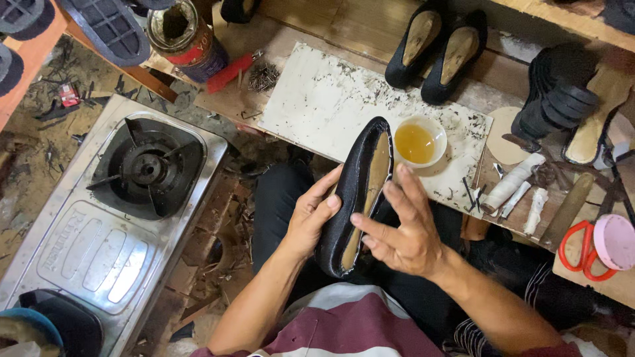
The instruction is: The person picks up a black shoe from a shelf and applies a yellow liquid from a small bowl to the shoe's sole edge using their fingers. They repeatedly dip fingers into the bowl and spread the liquid along the perimeter of the sole, then place the shoe back on the shelf.
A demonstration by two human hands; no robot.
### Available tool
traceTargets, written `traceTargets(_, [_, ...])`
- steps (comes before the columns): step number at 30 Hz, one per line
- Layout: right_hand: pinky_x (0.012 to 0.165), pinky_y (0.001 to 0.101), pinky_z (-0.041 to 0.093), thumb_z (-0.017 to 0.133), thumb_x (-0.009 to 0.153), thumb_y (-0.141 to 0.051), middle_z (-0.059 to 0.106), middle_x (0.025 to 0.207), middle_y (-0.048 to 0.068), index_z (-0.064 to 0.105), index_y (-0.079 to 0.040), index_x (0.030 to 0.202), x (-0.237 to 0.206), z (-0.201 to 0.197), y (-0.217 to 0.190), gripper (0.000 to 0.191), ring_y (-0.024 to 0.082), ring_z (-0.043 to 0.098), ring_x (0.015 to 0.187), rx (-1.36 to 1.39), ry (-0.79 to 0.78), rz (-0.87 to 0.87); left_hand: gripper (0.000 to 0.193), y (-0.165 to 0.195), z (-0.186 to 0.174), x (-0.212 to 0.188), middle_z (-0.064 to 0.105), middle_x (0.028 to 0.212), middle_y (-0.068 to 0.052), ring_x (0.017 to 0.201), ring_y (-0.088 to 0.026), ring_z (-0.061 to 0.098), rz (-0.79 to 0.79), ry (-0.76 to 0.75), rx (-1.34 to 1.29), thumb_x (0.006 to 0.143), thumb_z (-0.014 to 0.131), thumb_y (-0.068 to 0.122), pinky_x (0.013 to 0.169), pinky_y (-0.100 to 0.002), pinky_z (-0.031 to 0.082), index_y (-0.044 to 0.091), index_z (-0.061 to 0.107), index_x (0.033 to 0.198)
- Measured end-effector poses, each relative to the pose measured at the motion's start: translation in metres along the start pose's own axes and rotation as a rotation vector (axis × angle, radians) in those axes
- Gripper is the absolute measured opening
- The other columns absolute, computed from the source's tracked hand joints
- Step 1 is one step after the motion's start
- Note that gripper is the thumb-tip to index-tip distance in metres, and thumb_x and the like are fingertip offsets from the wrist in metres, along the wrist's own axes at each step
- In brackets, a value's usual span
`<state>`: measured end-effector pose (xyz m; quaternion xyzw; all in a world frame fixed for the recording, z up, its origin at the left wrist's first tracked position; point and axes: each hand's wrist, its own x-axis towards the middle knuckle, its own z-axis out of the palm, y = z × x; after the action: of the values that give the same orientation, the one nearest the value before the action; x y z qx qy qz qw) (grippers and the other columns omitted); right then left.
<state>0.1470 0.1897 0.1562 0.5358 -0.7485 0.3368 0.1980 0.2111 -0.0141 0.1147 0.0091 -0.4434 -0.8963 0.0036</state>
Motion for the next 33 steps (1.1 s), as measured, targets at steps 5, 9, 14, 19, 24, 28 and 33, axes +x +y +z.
traceTargets(5, [0.133, 0.0581, 0.019, 0.068, 0.099, -0.025, 0.017, 0.172, 0.011, 0.076, -0.02, 0.126, -0.005, -0.001, -0.002, 0.029, 0.042, 0.015, 0.161, -0.069, 0.023, 0.112, 0.066, -0.002, -0.001, 0.002, 0.059, 0.143, -0.014, 0.126, -0.019, 0.06, -0.023, 0.018, 0.025, 0.099, 0.066, 0.025, 0.109, -0.033, 0.048, -0.002, 0.044, 0.156])
traceTargets(9, [0.132, 0.0571, 0.021, 0.071, 0.097, -0.025, 0.019, 0.17, 0.01, 0.077, -0.022, 0.123, -0.003, 0.001, -0.008, 0.028, 0.041, 0.016, 0.159, -0.018, -0.019, 0.012, 0.066, -0.004, -0.002, 0.004, 0.06, 0.144, -0.013, 0.127, -0.018, 0.059, -0.012, 0.018, -0.005, 0.098, 0.067, 0.025, 0.11, -0.033, 0.047, -0.002, 0.045, 0.154])
traceTargets(14, [0.13, 0.055, 0.021, 0.07, 0.095, -0.023, 0.02, 0.169, 0.012, 0.078, -0.021, 0.121, 0.007, -0.002, 0.004, 0.027, 0.041, 0.019, 0.158, -0.061, 0.046, 0.069, 0.065, -0.001, -0.002, 0.0, 0.058, 0.144, -0.011, 0.129, -0.018, 0.058, -0.007, -0.018, 0.069, 0.099, 0.066, 0.026, 0.11, -0.033, 0.047, -0.001, 0.047, 0.155])
traceTargets(19, [0.133, 0.0548, 0.023, 0.069, 0.099, -0.025, 0.022, 0.169, 0.011, 0.078, -0.019, 0.124, 0.008, -0.003, 0.016, 0.027, 0.04, 0.019, 0.159, -0.112, 0.041, 0.07, 0.064, 0.002, 0.0, -0.002, 0.057, 0.142, -0.011, 0.13, -0.02, 0.057, -0.001, -0.041, 0.064, 0.1, 0.066, 0.026, 0.111, -0.034, 0.047, -0.002, 0.047, 0.154])
traceTargets(24, [0.132, 0.0555, 0.022, 0.067, 0.098, -0.027, 0.024, 0.168, 0.009, 0.078, -0.021, 0.122, -0.001, 0.01, -0.007, 0.027, 0.037, 0.021, 0.158, -0.065, 0.045, 0.029, 0.063, -0.001, -0.003, 0.002, 0.056, 0.147, -0.011, 0.134, -0.019, 0.055, 0.047, 0.005, 0.108, 0.101, 0.064, 0.025, 0.115, -0.033, 0.043, -0.003, 0.046, 0.154])
traceTargets(28, [0.132, 0.0545, 0.024, 0.068, 0.097, -0.027, 0.027, 0.166, 0.007, 0.078, -0.022, 0.118, -0.008, 0.01, -0.022, 0.024, 0.036, 0.024, 0.158, -0.009, 0.004, 0.03, 0.064, -0.005, -0.005, 0.002, 0.056, 0.149, -0.013, 0.134, -0.02, 0.055, 0.011, 0.018, 0.029, 0.099, 0.065, 0.024, 0.115, -0.034, 0.043, -0.003, 0.045, 0.154])
traceTargets(33, [0.129, 0.055, 0.025, 0.068, 0.096, -0.026, 0.029, 0.164, 0.011, 0.079, -0.022, 0.117, -0.001, 0.002, -0.002, 0.024, 0.039, 0.027, 0.155, -0.033, 0.045, 0.039, 0.064, -0.004, -0.005, 0.0, 0.055, 0.149, -0.012, 0.136, -0.021, 0.054, -0.009, -0.061, 0.05, 0.1, 0.065, 0.026, 0.116, -0.035, 0.042, -0.002, 0.045, 0.155])
